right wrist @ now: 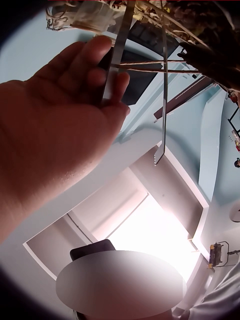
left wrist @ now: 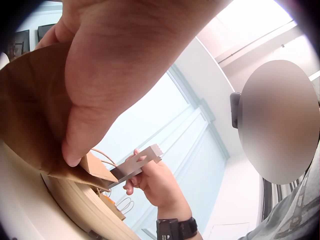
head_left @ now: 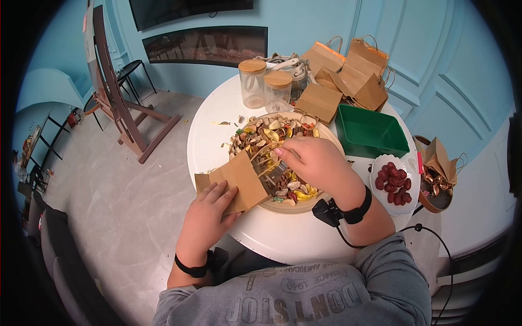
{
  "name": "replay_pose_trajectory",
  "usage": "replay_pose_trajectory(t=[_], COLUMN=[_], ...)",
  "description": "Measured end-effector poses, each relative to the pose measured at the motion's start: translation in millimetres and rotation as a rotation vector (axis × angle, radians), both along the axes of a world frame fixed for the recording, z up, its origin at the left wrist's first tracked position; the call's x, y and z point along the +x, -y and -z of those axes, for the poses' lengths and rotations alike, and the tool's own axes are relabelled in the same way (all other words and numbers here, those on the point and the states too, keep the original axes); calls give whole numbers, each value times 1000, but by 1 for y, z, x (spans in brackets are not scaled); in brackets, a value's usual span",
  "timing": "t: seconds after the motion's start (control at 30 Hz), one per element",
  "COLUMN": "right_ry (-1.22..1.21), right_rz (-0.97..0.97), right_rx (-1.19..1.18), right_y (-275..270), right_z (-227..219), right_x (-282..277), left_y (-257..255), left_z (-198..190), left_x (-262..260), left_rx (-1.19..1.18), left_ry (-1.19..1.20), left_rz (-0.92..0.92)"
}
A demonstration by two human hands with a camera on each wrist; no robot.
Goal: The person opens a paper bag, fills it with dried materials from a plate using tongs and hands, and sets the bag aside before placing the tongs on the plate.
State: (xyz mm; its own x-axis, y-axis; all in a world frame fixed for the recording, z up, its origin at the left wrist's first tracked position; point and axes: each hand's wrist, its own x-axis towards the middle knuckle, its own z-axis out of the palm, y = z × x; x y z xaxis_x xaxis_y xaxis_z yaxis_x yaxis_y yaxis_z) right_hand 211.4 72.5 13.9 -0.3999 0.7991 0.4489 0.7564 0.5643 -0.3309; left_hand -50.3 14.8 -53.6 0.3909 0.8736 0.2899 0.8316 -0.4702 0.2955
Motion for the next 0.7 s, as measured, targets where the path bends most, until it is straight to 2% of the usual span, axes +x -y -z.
replay_pose_trajectory(t=[0.13,0.3,0.33,0.4,0.53,0.6,0.63,0.7], right_ry=[25,99,99,-19,3,153,153,355], right_rz=[13,28,29,24,38,-18,-18,-116], right_rx=[-40,-257,-256,-79,-106,-231,-231,-410], right_y=[3,10,9,5,3,6,6,7], right_z=[-3,-15,-13,-5,-5,-7,-7,-8], right_x=[0,4,5,7,10,13,16,21], left_y=[0,0,0,1,0,0,0,1], left_z=[0,-1,-1,-1,-1,-1,-2,-2], left_x=[0,1,1,1,2,2,1,1], left_rx=[-3,0,3,4,9,12,9,6], left_ry=[-3,0,0,-1,-5,-5,-1,3], left_rz=[-3,1,-1,-2,-6,-7,-2,5])
